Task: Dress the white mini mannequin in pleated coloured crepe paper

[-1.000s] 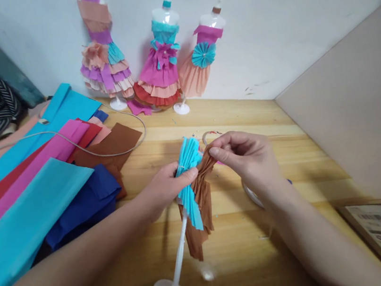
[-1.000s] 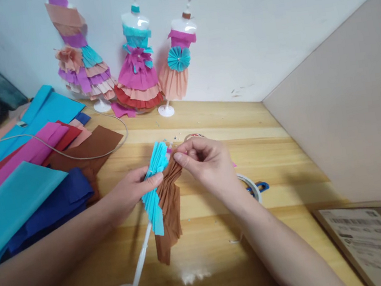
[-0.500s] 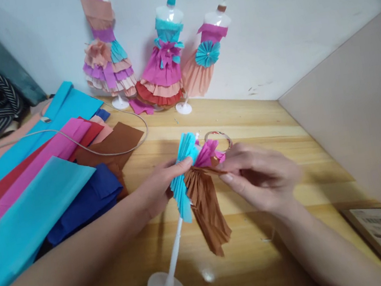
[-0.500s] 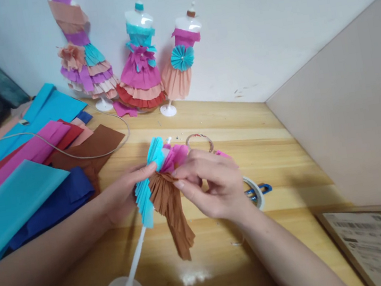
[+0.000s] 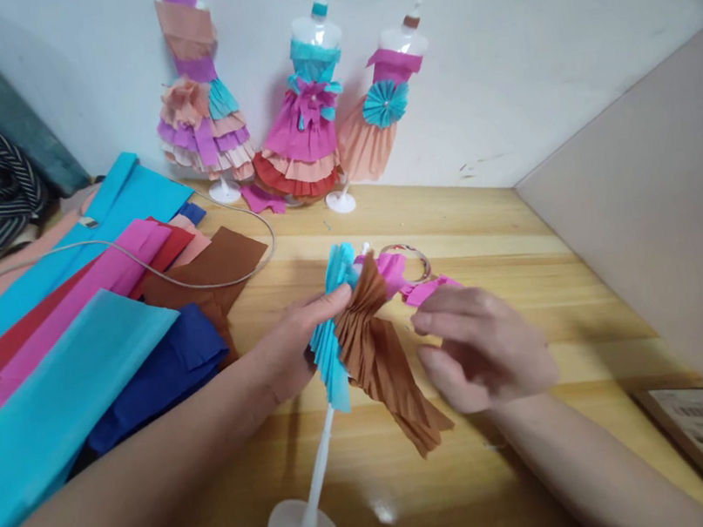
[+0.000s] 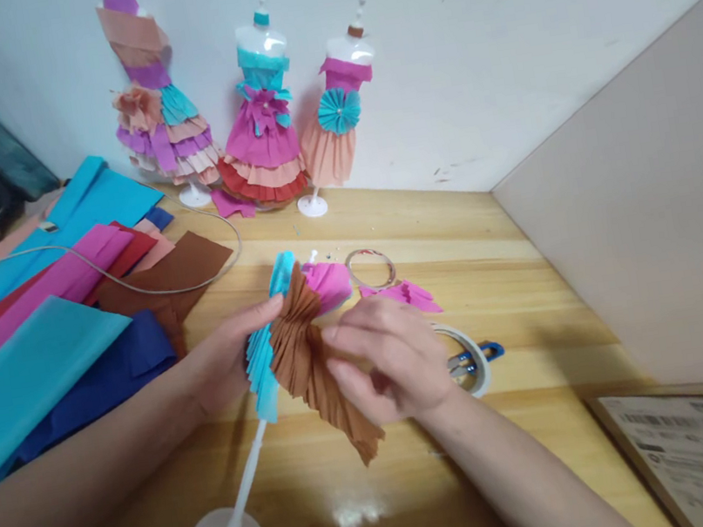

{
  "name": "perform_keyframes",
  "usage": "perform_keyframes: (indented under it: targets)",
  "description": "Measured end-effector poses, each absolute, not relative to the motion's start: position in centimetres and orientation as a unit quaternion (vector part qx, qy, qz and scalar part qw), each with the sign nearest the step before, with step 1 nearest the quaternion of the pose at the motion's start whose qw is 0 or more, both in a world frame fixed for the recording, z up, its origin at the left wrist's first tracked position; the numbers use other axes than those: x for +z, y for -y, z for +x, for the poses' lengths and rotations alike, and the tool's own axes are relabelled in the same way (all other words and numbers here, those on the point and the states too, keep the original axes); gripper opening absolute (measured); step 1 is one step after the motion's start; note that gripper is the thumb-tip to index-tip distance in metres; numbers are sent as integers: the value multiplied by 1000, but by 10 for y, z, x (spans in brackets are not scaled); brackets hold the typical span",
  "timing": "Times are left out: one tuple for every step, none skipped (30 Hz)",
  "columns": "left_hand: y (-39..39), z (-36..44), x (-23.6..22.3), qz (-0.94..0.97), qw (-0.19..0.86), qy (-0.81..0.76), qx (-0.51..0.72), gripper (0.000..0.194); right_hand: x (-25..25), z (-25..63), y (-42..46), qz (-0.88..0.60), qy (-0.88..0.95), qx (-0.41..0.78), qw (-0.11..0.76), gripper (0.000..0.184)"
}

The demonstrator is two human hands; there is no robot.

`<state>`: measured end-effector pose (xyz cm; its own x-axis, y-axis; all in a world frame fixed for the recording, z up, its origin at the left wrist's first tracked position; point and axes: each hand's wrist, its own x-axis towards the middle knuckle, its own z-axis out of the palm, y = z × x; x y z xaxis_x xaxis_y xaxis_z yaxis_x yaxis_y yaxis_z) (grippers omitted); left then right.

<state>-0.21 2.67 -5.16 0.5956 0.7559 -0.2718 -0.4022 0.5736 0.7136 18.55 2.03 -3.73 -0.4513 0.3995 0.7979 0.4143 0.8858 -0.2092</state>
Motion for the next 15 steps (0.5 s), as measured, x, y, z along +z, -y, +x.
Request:
perform_keyframes:
  targets:
    - [-26, -2, -51, 300, 836, -296, 350, 41, -36, 183, -21, -267, 834, -2, 483, 33]
    - [-26, -2, -51, 292, 836, -303, 354, 39, -35, 181, -21, -292, 819, 4, 494, 35]
    - [-26, -2, -50, 288, 833, -313, 354, 38, -35, 179, -21, -313, 810, 14, 495, 37]
    - [-25, -1, -50, 290, 828, -326, 353, 38, -35, 177, -22, -330, 806, 28, 490, 38]
    - [-25, -1, -50, 294, 823, -336, 352, 38, -35, 175, -22, -346, 804, 47, 481, 39]
    - [-24, -1, -50, 300, 816, -345, 353, 37, -35, 174, -21, -358, 802, 65, 474, 41]
    - [-24, -1, -50, 306, 809, -352, 357, 37, -36, 173, -21, -367, 799, 85, 469, 43]
    - [-24, -1, -50, 312, 802, -359, 360, 36, -37, 173, -20, -375, 794, 106, 467, 45]
    - [-23, 0, -50, 315, 798, -365, 361, 35, -38, 173, -18, -382, 788, 126, 467, 47]
    - [-23, 0, -50, 316, 796, -371, 360, 35, -38, 173, -17, -389, 780, 143, 468, 47]
    - [-23, 0, -50, 315, 796, -373, 357, 35, -38, 173, -16, -396, 776, 153, 467, 45]
    - [-24, 0, -50, 315, 799, -369, 356, 35, -37, 173, -16, -401, 775, 157, 463, 42]
    - [-24, 0, -50, 315, 803, -360, 355, 36, -36, 173, -15, -401, 779, 156, 457, 37]
    - [-24, 0, -50, 315, 807, -352, 355, 36, -34, 172, -15, -394, 787, 149, 452, 31]
    - [-24, 0, -49, 313, 809, -347, 357, 36, -33, 172, -16, -381, 797, 138, 449, 25]
